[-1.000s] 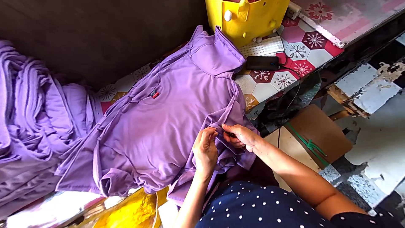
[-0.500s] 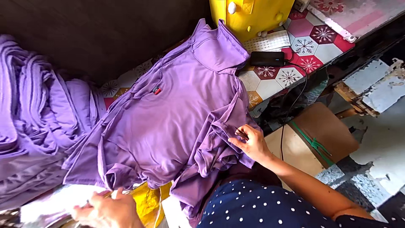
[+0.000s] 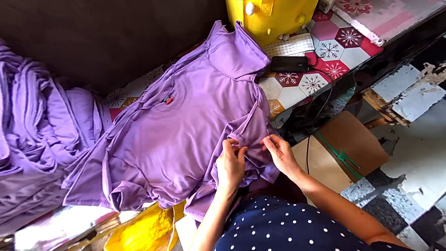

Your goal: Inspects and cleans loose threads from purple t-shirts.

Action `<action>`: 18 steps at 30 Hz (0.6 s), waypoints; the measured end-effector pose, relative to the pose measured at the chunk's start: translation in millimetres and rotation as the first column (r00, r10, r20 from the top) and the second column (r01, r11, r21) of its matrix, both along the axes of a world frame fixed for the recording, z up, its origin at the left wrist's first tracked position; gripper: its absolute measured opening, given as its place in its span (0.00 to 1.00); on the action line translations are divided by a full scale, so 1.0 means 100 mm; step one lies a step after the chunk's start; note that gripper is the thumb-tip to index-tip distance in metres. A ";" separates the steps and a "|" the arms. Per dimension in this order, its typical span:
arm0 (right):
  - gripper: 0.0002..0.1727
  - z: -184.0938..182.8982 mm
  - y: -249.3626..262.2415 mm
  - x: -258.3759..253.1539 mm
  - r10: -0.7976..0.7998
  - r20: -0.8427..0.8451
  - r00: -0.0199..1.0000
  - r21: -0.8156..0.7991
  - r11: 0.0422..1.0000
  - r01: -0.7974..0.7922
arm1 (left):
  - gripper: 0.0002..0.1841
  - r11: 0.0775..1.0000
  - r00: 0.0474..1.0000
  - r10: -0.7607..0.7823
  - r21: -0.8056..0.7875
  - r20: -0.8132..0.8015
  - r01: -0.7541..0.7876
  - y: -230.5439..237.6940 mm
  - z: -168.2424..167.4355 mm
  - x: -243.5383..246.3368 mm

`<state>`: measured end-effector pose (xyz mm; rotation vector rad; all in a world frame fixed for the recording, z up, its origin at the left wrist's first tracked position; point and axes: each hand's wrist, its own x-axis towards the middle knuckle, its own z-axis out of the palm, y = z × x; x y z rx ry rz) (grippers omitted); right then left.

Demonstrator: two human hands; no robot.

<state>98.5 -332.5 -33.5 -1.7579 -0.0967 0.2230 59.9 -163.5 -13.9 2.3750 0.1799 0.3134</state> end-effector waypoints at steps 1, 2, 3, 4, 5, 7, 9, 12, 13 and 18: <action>0.22 0.03 -0.01 0.01 0.057 -0.057 0.997 0.039 0.998 -0.055 | 0.13 1.000 1.000 0.012 0.013 -0.010 -0.012 0.04 0.01 -0.02; 0.26 0.07 -0.01 0.02 0.125 -0.126 0.984 0.085 0.990 -0.115 | 0.10 0.999 1.000 0.020 0.042 0.002 -0.020 0.08 0.01 -0.03; 0.29 0.11 0.00 0.03 0.195 -0.187 0.963 0.139 0.975 -0.171 | 0.09 0.997 1.000 0.018 0.075 0.019 -0.019 0.11 0.01 -0.04; 0.31 0.14 0.02 0.03 0.262 -0.235 0.936 0.198 0.956 -0.218 | 0.09 0.994 0.999 0.011 0.105 0.036 -0.015 0.14 0.01 -0.05; 0.31 0.17 0.04 0.03 0.325 -0.284 0.902 0.253 0.933 -0.257 | 0.10 0.992 0.999 0.011 0.126 0.053 -0.018 0.16 0.00 -0.05; 0.31 0.21 0.09 0.04 0.442 -0.383 0.811 0.335 0.885 -0.324 | 0.09 0.991 0.995 0.031 0.130 0.093 -0.043 0.18 0.01 -0.03; 0.32 0.24 0.14 0.05 0.529 -0.465 0.710 0.408 0.840 -0.358 | 0.09 0.995 0.992 0.046 0.087 0.114 -0.056 0.18 0.03 -0.03; 0.32 0.27 0.20 0.07 0.592 -0.515 0.620 0.531 0.788 -0.312 | 0.09 0.998 0.989 0.039 0.048 0.144 -0.047 0.15 0.05 -0.03; 0.32 0.28 0.21 0.09 0.603 -0.519 0.605 0.567 0.773 -0.284 | 0.09 0.998 0.988 0.035 0.040 0.151 -0.042 0.14 0.06 -0.03; 0.32 0.23 0.23 0.18 0.649 -0.514 0.561 0.682 0.706 -0.192 | 0.08 1.000 0.983 0.007 0.001 0.184 -0.007 0.10 0.07 -0.03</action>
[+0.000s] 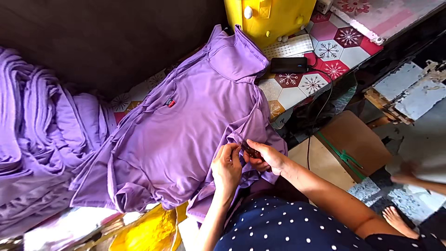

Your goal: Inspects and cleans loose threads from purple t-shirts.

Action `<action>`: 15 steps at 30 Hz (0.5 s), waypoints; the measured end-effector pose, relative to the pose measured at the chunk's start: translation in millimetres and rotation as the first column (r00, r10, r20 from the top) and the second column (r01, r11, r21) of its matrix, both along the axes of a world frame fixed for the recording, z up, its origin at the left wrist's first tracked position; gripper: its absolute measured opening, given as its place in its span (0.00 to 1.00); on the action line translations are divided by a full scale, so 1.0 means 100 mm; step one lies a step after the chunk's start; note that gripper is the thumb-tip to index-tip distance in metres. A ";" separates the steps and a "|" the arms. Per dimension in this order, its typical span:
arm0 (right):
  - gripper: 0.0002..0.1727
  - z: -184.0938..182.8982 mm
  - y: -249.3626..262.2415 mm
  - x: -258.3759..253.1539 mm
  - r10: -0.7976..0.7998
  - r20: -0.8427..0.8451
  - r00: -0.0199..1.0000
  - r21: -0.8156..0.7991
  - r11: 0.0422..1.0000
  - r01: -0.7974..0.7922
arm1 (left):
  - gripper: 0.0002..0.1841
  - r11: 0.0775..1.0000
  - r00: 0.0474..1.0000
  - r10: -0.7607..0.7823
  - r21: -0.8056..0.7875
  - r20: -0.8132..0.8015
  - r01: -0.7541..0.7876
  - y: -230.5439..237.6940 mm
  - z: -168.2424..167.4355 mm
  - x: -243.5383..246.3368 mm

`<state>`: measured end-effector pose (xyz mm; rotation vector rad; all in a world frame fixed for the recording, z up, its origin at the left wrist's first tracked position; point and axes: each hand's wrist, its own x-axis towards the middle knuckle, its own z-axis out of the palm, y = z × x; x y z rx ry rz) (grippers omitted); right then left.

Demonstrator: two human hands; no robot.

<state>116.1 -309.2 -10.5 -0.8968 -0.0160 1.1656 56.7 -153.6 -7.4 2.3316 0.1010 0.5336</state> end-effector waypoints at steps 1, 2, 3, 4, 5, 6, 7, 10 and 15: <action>0.32 -0.03 0.00 0.01 -0.003 -0.030 1.000 0.022 1.000 0.004 | 0.08 1.000 1.000 -0.002 -0.005 -0.005 0.002 -0.01 0.00 0.00; 0.32 -0.05 0.00 0.01 -0.013 -0.059 0.998 0.041 0.999 0.016 | 0.08 1.000 1.000 -0.002 -0.006 -0.012 0.002 -0.01 -0.01 0.00; 0.33 -0.06 0.00 0.01 -0.021 -0.080 0.997 0.053 0.998 0.025 | 0.08 1.000 1.000 0.000 -0.007 -0.017 0.000 -0.01 -0.01 0.00; 0.33 -0.06 0.01 0.01 -0.029 -0.094 0.995 0.058 0.998 0.034 | 0.08 1.000 1.000 0.002 -0.008 -0.021 -0.002 -0.01 -0.01 0.00; 0.33 -0.06 0.01 0.01 -0.039 -0.103 0.994 0.059 0.997 0.045 | 0.08 1.000 1.000 0.003 -0.013 -0.024 -0.004 -0.01 -0.01 0.00; 0.33 -0.06 0.02 0.00 -0.049 -0.108 0.993 0.054 0.997 0.055 | 0.08 1.000 1.000 0.002 -0.024 -0.028 -0.003 -0.01 -0.02 0.00; 0.32 -0.06 0.02 0.00 -0.064 -0.110 0.992 0.046 0.997 0.070 | 0.08 0.999 0.999 0.002 -0.032 -0.032 -0.003 -0.01 -0.02 0.00; 0.31 -0.05 0.07 -0.02 -0.112 -0.094 0.989 -0.009 0.994 0.112 | 0.08 0.999 0.999 0.005 -0.035 -0.043 -0.007 -0.01 -0.03 0.01; 0.29 -0.03 0.08 -0.05 -0.225 -0.033 0.974 -0.083 0.971 0.222 | 0.08 0.995 0.997 0.016 -0.097 -0.077 -0.024 0.01 -0.04 -0.01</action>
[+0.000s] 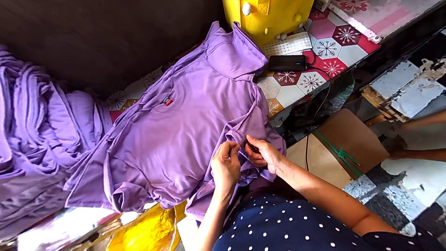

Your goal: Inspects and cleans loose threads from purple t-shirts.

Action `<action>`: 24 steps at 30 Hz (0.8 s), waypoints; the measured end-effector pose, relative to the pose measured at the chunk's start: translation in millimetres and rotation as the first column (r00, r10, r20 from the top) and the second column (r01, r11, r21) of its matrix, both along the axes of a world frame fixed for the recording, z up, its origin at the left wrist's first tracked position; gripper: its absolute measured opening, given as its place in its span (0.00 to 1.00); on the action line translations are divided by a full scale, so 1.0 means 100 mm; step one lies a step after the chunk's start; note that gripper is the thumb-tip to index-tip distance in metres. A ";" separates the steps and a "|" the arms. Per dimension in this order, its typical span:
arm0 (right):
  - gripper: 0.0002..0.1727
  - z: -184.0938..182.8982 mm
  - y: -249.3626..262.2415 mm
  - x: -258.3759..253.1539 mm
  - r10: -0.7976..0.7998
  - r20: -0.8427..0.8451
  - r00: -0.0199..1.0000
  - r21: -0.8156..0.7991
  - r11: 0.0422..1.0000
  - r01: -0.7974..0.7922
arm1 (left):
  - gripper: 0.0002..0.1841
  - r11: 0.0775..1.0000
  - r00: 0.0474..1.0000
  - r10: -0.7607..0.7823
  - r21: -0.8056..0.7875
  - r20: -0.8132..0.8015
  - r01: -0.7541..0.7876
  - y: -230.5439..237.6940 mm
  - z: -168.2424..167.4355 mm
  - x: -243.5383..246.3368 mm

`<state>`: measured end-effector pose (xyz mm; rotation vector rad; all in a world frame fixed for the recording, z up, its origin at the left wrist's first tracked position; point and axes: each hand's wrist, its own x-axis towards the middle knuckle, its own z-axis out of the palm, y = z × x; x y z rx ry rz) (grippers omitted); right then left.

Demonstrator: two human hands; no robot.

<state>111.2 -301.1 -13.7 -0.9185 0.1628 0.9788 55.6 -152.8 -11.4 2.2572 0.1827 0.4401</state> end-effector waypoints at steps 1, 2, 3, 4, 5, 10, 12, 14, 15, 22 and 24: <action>0.30 0.00 -0.03 -0.02 -0.015 0.005 1.000 0.008 1.000 0.015 | 0.07 0.999 1.000 0.007 -0.041 -0.007 -0.008 0.01 0.00 -0.01; 0.30 -0.01 -0.08 -0.04 -0.014 0.014 1.000 0.016 1.000 0.014 | 0.07 0.996 1.000 0.015 -0.085 -0.013 -0.016 0.01 0.01 -0.01; 0.31 0.00 -0.12 -0.08 0.001 0.029 1.000 0.007 1.000 -0.002 | 0.07 0.992 1.000 0.023 -0.125 -0.015 -0.025 0.01 0.02 -0.02; 0.31 0.01 -0.17 -0.13 0.040 0.052 0.998 -0.015 0.999 -0.039 | 0.06 0.987 0.999 0.030 -0.156 -0.011 -0.032 0.01 0.03 -0.02; 0.31 0.02 -0.20 -0.18 0.094 0.074 0.993 -0.041 0.995 -0.091 | 0.06 0.983 0.999 0.034 -0.180 -0.005 -0.034 0.01 0.03 -0.02; 0.31 -0.03 -0.14 -0.33 0.171 0.061 0.983 0.053 0.983 -0.174 | 0.05 0.973 0.998 0.005 -0.231 0.061 0.009 -0.06 0.06 -0.04; 0.32 -0.08 -0.10 -0.35 0.105 0.031 0.994 0.189 0.976 -0.109 | 0.05 0.971 0.996 -0.008 -0.239 0.086 0.028 -0.09 0.09 -0.04; 0.32 -0.11 -0.09 -0.37 0.056 -0.005 0.998 0.298 0.953 -0.052 | 0.04 0.969 0.993 -0.023 -0.242 0.116 0.051 -0.10 0.12 -0.04; 0.33 -0.12 -0.09 -0.37 0.039 -0.033 0.999 0.340 0.940 -0.026 | 0.04 0.967 0.991 -0.034 -0.246 0.127 0.065 -0.10 0.13 -0.04; 0.34 -0.17 -0.13 -0.38 0.006 -0.088 0.996 0.322 0.946 0.023 | 0.04 0.960 0.988 -0.062 -0.261 0.144 0.098 -0.15 0.13 -0.06; 0.33 -0.13 -0.12 -0.37 -0.008 -0.086 0.996 0.263 0.964 0.030 | 0.04 0.959 0.987 -0.061 -0.267 0.147 0.099 -0.15 0.12 -0.06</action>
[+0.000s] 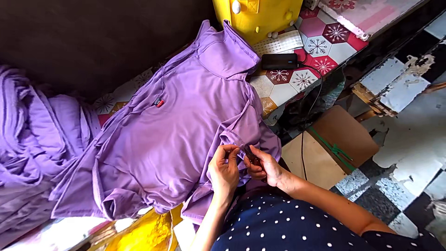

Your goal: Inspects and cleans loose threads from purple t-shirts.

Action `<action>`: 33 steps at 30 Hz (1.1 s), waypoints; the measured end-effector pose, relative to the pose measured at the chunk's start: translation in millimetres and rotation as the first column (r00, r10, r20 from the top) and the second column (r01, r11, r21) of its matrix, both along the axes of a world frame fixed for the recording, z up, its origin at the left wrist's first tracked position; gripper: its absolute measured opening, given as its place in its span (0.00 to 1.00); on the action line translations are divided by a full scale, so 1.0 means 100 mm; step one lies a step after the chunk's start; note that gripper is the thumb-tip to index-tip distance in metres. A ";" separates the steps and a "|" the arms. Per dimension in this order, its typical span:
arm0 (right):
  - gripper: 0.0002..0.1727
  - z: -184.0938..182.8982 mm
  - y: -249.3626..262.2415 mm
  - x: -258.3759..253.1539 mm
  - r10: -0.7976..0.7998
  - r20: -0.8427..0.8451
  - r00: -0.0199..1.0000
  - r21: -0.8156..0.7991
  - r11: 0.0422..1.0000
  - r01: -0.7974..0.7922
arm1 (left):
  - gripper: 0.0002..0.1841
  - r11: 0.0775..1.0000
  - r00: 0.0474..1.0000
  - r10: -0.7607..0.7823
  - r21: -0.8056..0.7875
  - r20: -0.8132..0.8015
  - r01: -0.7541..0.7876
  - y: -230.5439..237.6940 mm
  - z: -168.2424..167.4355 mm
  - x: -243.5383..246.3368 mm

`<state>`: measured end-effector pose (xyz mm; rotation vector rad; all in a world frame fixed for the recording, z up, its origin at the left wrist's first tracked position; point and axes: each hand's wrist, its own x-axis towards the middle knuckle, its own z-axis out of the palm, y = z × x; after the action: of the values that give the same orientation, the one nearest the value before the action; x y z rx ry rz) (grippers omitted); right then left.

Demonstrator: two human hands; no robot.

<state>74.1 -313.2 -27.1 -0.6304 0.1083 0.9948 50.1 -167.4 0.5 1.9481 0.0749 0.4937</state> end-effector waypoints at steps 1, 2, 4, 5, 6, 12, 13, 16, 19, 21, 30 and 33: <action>0.32 0.02 0.01 0.01 -0.007 0.001 1.000 -0.036 0.999 0.007 | 0.04 1.000 1.000 0.000 -0.007 0.005 0.000 0.00 -0.01 0.00; 0.32 0.04 0.02 0.01 -0.016 0.003 1.000 -0.077 0.997 0.016 | 0.03 1.000 1.000 -0.002 -0.017 0.012 0.002 0.00 -0.02 0.01; 0.31 0.09 0.04 0.02 -0.027 0.043 0.999 -0.182 0.983 0.034 | 0.03 1.000 1.000 0.005 -0.027 0.019 -0.004 0.02 -0.03 0.01; 0.30 0.11 0.05 0.01 -0.031 0.090 0.995 -0.238 0.970 0.051 | 0.03 1.000 1.000 0.015 -0.016 0.016 -0.015 0.05 -0.02 0.00; 0.29 0.12 0.05 0.01 -0.038 0.171 0.985 -0.299 0.950 0.089 | 0.04 0.999 0.999 0.032 0.008 0.010 -0.032 0.12 0.00 -0.03; 0.28 -0.07 -0.05 0.04 0.261 0.926 0.272 -0.369 0.477 0.798 | 0.14 0.739 0.811 0.579 0.475 -0.085 -0.478 1.45 0.22 -0.90; 0.34 -0.10 -0.04 0.06 0.364 0.912 0.189 -0.338 0.406 0.849 | 0.17 0.617 0.665 0.730 0.570 -0.158 -0.542 1.69 0.22 -1.12; 0.32 -0.19 0.06 0.10 0.552 0.828 0.098 -0.320 0.324 0.890 | 0.35 0.415 0.256 0.910 0.716 -0.327 -0.561 2.19 0.12 -1.61; 0.11 -0.27 0.09 0.15 0.548 0.836 0.003 -0.226 0.339 0.913 | 0.28 0.592 0.600 0.772 0.578 -0.208 -0.562 1.81 0.20 -1.40; 0.07 -0.24 0.03 0.16 0.497 0.866 -0.061 -0.149 0.372 0.916 | 0.17 0.890 0.823 0.456 0.209 -0.340 -0.407 1.18 0.30 -0.91; 0.07 -0.33 -0.54 0.10 0.534 0.830 -0.160 -0.111 0.439 0.892 | 0.10 0.527 0.879 -0.207 -0.806 -0.431 -0.271 -0.13 -0.02 0.45; 0.18 -0.22 -0.66 0.12 0.545 0.824 0.151 -0.433 0.435 0.790 | 0.12 0.496 0.882 -0.235 -0.831 -0.409 -0.252 -0.20 0.01 0.36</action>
<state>86.2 -379.5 -49.4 -2.2664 -0.5797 -0.1275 86.3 -187.6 1.9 0.9713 0.5577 -0.0839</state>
